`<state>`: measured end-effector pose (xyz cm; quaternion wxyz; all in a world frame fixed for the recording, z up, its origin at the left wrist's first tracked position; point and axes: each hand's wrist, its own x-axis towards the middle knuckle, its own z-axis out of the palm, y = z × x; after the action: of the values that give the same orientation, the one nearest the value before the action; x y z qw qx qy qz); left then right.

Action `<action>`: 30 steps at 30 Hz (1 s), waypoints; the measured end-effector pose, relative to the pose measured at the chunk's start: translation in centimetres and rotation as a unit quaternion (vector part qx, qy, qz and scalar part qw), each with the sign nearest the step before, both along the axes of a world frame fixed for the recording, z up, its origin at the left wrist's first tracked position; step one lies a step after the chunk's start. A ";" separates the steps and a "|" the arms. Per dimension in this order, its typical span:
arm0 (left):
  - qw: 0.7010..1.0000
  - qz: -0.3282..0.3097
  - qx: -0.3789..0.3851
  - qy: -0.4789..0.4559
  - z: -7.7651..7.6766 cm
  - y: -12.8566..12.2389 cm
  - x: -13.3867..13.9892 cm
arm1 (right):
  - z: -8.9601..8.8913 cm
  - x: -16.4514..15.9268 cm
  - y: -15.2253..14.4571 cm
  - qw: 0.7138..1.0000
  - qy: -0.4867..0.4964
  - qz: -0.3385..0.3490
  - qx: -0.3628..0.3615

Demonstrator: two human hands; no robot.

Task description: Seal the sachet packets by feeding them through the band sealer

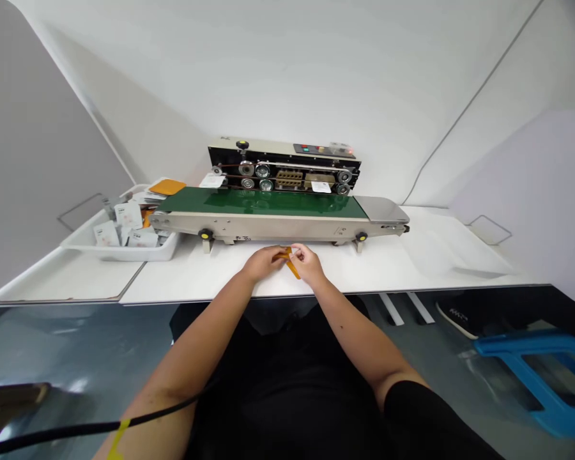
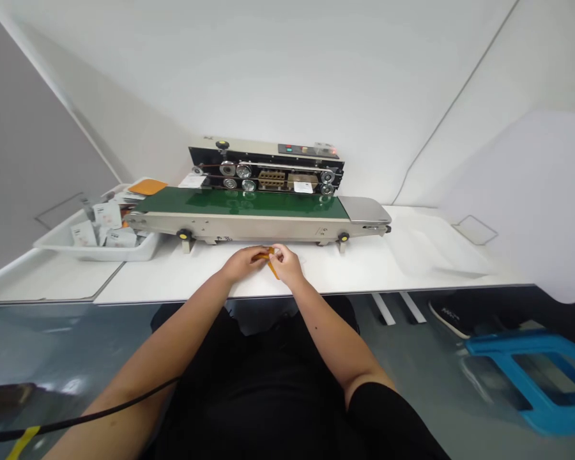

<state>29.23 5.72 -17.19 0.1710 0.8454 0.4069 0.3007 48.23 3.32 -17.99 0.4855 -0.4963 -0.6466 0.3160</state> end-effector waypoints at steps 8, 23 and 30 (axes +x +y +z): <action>0.981 0.078 0.083 -0.157 0.2 0.9 -0.7 | 0.1 1.0 0.5 0.999 0.011 -0.024 0.041; 0.957 -0.022 -0.173 -0.232 1.3 -0.8 -0.3 | 0.5 1.3 -0.4 0.991 0.128 -0.025 -0.036; 0.948 -0.030 -0.194 -0.249 1.6 -1.1 -0.3 | 0.4 1.1 -0.5 0.989 0.142 -0.023 -0.021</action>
<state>28.98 4.61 -15.57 0.4367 0.7061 0.3762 0.4113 49.38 2.82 -17.60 0.5687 -0.4713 -0.5528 0.3860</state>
